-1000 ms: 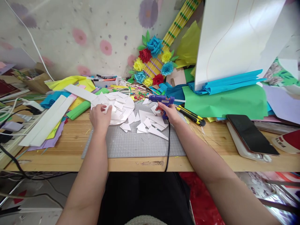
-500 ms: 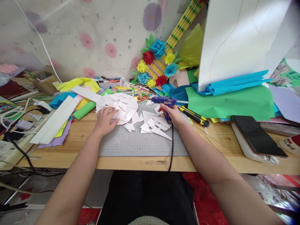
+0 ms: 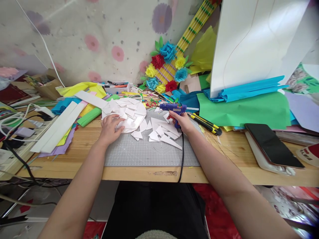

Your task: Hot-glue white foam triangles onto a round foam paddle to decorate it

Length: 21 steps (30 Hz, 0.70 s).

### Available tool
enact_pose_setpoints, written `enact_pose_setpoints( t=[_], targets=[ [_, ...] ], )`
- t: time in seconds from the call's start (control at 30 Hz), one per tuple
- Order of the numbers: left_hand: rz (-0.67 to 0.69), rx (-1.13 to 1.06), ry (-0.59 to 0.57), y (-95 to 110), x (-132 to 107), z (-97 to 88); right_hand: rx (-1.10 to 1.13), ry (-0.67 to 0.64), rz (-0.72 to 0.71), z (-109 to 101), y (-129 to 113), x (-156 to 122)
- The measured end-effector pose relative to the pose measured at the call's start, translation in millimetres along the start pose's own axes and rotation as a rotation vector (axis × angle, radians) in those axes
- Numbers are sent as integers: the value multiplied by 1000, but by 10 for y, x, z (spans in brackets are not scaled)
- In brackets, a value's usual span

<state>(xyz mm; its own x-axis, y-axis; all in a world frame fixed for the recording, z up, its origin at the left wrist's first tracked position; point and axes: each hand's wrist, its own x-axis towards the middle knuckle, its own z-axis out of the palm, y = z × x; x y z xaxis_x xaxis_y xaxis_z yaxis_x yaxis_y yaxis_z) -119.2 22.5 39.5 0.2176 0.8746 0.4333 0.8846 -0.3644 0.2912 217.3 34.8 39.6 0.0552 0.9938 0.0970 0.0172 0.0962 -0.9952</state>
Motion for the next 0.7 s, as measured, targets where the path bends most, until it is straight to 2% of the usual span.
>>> enact_pose_setpoints(
  t=[0.3,0.7],
  targets=[
    [3,3,-3,-44,10,18,-4,12,-13,-1,8,-7],
    [-68,-55,32,-63,21,33,-36,14,-16,-10,35,3]
  ],
)
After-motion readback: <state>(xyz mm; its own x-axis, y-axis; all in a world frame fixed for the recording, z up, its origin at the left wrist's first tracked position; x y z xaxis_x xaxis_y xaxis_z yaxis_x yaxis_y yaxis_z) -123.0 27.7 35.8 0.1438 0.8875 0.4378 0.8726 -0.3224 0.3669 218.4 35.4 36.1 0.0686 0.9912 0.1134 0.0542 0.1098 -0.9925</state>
